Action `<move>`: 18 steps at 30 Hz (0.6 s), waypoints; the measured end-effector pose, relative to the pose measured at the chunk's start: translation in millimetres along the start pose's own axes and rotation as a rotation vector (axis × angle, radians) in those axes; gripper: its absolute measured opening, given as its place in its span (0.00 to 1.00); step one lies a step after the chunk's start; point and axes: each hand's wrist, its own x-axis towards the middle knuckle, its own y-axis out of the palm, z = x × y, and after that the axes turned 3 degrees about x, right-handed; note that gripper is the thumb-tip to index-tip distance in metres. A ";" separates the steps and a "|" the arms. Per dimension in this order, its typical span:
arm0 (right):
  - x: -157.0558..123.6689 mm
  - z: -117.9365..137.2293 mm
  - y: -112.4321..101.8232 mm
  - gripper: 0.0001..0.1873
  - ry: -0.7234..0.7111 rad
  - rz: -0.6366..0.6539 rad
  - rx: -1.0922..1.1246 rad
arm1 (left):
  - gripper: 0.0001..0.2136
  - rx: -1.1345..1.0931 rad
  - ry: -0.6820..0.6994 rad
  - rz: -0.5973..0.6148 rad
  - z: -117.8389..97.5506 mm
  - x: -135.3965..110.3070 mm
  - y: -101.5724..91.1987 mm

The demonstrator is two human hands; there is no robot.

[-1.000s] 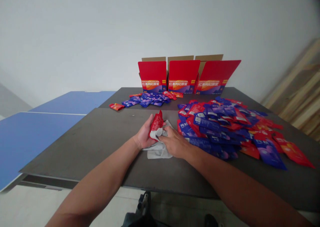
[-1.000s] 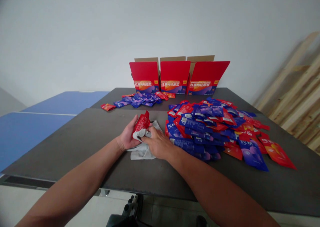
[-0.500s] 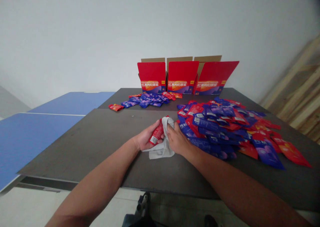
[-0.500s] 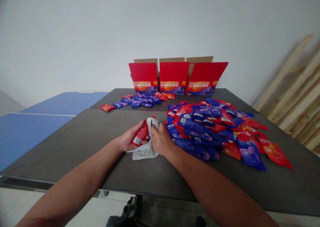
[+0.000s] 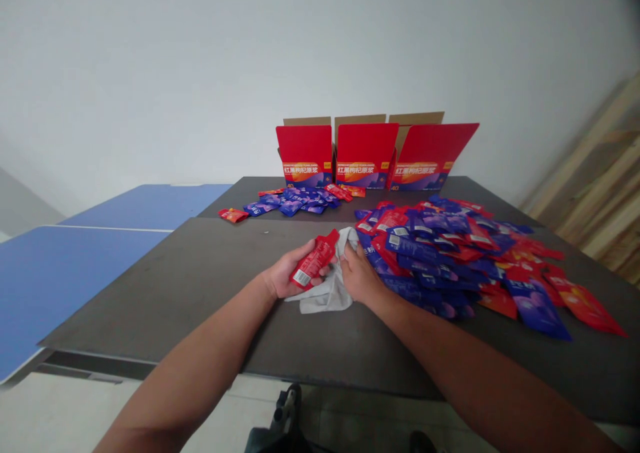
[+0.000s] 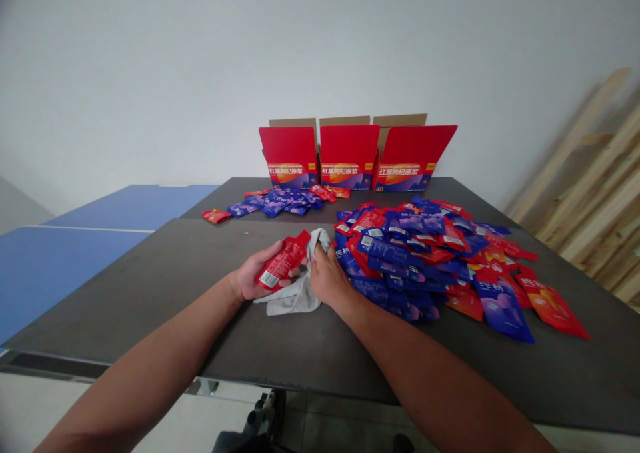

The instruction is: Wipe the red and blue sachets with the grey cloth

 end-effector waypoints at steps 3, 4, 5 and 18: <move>-0.7 5.4 -4.0 0.28 -0.031 -0.015 -0.012 | 0.22 -0.075 0.046 0.010 -3.3 -0.7 1.3; -1.8 8.6 -6.3 0.27 -0.058 -0.004 -0.022 | 0.22 -0.094 0.066 -0.005 -4.1 -0.3 1.2; -3.2 11.9 -8.9 0.26 -0.102 0.033 -0.033 | 0.23 -0.106 0.087 -0.027 -4.5 0.6 0.8; -9.6 20.4 -11.5 0.20 -0.436 0.345 -0.169 | 0.20 -0.078 0.025 -0.201 8.6 8.4 3.0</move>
